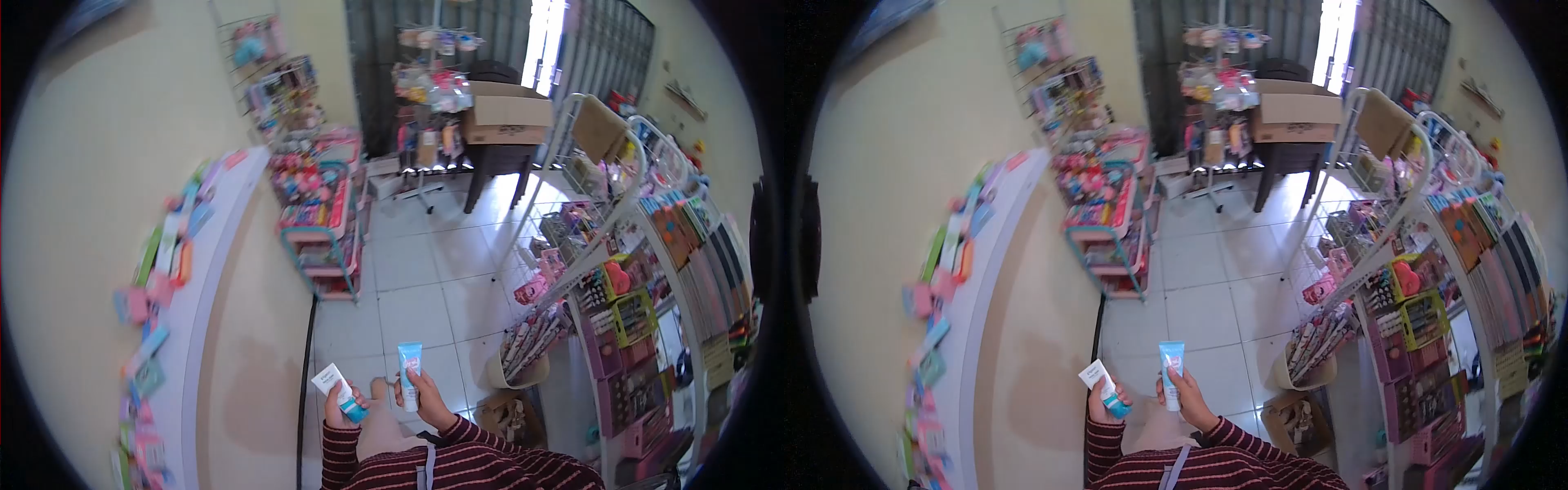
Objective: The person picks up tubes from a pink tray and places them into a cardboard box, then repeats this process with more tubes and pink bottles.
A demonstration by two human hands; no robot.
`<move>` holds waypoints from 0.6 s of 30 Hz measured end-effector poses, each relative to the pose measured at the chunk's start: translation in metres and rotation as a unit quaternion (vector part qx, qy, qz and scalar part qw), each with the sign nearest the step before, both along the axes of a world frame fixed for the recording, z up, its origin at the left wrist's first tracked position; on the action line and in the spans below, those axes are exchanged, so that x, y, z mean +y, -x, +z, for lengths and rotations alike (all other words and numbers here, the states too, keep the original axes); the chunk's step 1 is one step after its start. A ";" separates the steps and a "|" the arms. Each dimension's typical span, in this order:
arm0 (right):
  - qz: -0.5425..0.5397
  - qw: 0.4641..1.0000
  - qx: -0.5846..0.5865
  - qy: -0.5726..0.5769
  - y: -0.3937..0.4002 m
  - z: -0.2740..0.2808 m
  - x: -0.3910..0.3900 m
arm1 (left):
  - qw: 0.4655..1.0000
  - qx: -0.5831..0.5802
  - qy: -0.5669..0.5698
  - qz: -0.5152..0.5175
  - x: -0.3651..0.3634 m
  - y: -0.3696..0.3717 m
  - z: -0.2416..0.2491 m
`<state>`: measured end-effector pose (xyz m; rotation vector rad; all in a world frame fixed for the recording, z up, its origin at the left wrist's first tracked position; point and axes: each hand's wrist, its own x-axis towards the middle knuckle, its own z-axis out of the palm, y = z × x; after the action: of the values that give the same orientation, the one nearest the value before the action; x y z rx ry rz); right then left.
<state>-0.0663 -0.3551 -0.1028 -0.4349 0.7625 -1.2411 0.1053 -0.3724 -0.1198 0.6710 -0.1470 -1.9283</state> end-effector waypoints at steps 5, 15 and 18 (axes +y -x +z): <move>-0.113 0.993 -0.008 -0.027 0.004 -0.010 -0.073 | 0.994 0.011 -0.017 -0.103 -0.096 0.011 -0.001; -0.218 0.976 0.006 -0.005 0.011 0.012 -0.186 | 0.966 -0.023 -0.055 -0.253 -0.266 0.036 -0.002; -0.258 0.965 0.028 -0.043 0.023 -0.012 -0.199 | 0.953 -0.012 -0.039 -0.299 -0.300 0.064 -0.004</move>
<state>-0.0896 -0.5543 -0.1147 -0.2024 1.0145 -1.6766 0.0412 -0.6728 -0.1235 0.7609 -0.3209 -2.5172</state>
